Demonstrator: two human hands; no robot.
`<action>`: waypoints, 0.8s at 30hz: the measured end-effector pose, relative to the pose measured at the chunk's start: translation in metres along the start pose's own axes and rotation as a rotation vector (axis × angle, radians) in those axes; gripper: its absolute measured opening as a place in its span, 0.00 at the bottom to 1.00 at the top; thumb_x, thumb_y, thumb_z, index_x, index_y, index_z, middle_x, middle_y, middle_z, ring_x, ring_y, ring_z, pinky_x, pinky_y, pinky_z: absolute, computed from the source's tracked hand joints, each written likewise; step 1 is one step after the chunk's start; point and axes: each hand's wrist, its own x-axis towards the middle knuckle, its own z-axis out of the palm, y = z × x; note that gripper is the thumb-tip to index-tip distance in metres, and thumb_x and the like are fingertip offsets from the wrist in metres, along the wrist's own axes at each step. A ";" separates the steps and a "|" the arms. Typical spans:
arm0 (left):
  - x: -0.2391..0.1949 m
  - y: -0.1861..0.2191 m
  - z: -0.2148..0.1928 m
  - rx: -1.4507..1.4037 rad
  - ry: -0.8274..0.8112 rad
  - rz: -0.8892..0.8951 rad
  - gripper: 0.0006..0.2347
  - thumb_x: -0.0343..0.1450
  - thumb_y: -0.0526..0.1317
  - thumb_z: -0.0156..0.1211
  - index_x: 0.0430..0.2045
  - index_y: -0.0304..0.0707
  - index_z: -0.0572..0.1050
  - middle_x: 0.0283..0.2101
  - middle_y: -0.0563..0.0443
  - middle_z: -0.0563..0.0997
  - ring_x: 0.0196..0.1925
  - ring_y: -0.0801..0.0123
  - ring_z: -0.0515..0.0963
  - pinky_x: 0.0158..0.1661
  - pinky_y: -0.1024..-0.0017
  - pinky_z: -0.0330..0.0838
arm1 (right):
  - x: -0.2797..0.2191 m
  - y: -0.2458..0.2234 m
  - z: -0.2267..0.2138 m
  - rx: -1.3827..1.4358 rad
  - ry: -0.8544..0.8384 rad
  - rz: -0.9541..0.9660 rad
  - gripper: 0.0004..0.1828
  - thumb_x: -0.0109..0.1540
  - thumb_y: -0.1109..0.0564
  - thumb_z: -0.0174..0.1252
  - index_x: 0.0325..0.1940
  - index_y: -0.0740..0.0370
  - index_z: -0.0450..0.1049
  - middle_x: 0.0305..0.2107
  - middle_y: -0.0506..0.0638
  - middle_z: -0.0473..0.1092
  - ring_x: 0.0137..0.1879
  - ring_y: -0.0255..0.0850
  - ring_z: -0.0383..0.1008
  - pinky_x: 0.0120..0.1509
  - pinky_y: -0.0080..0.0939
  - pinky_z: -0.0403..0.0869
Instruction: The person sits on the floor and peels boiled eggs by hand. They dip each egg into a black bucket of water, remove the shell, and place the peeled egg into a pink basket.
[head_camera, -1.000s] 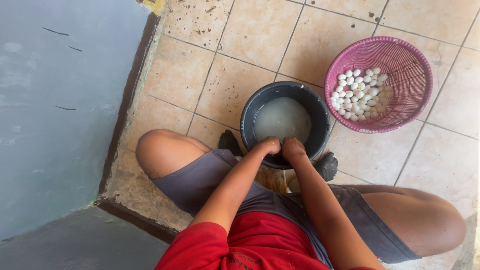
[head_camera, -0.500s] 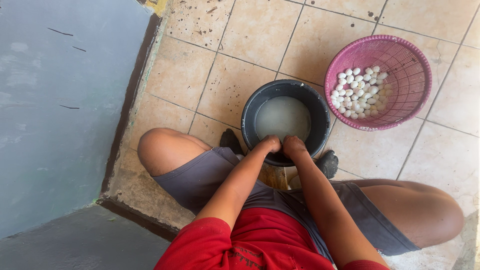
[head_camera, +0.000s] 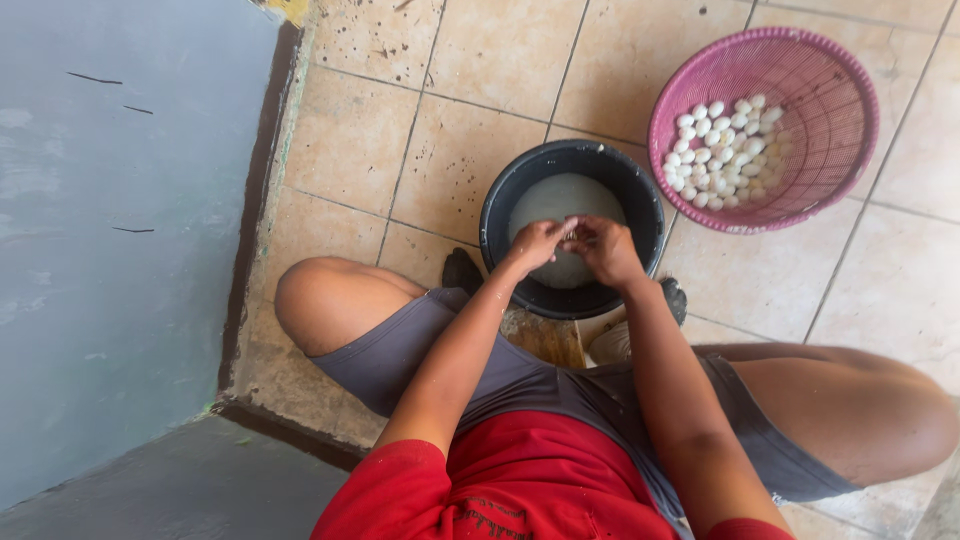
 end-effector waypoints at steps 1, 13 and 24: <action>-0.007 0.012 -0.006 -0.016 0.010 0.068 0.24 0.73 0.61 0.52 0.40 0.39 0.82 0.27 0.50 0.83 0.21 0.72 0.79 0.27 0.73 0.74 | -0.001 -0.008 -0.002 -0.031 0.042 -0.022 0.21 0.57 0.63 0.70 0.54 0.64 0.76 0.40 0.55 0.78 0.44 0.40 0.81 0.49 0.38 0.79; -0.047 0.068 -0.008 -0.314 0.135 0.295 0.18 0.74 0.54 0.58 0.39 0.36 0.79 0.29 0.54 0.79 0.25 0.77 0.75 0.26 0.76 0.71 | -0.004 -0.059 -0.013 -0.113 0.353 -0.231 0.17 0.58 0.63 0.72 0.50 0.64 0.78 0.42 0.52 0.73 0.43 0.38 0.77 0.45 0.36 0.75; -0.035 0.062 -0.016 -0.638 0.103 0.403 0.13 0.74 0.46 0.62 0.48 0.39 0.79 0.41 0.58 0.83 0.37 0.82 0.76 0.34 0.80 0.70 | -0.007 -0.073 -0.023 -0.042 0.343 -0.282 0.15 0.64 0.63 0.68 0.56 0.64 0.79 0.44 0.53 0.76 0.46 0.39 0.79 0.48 0.37 0.79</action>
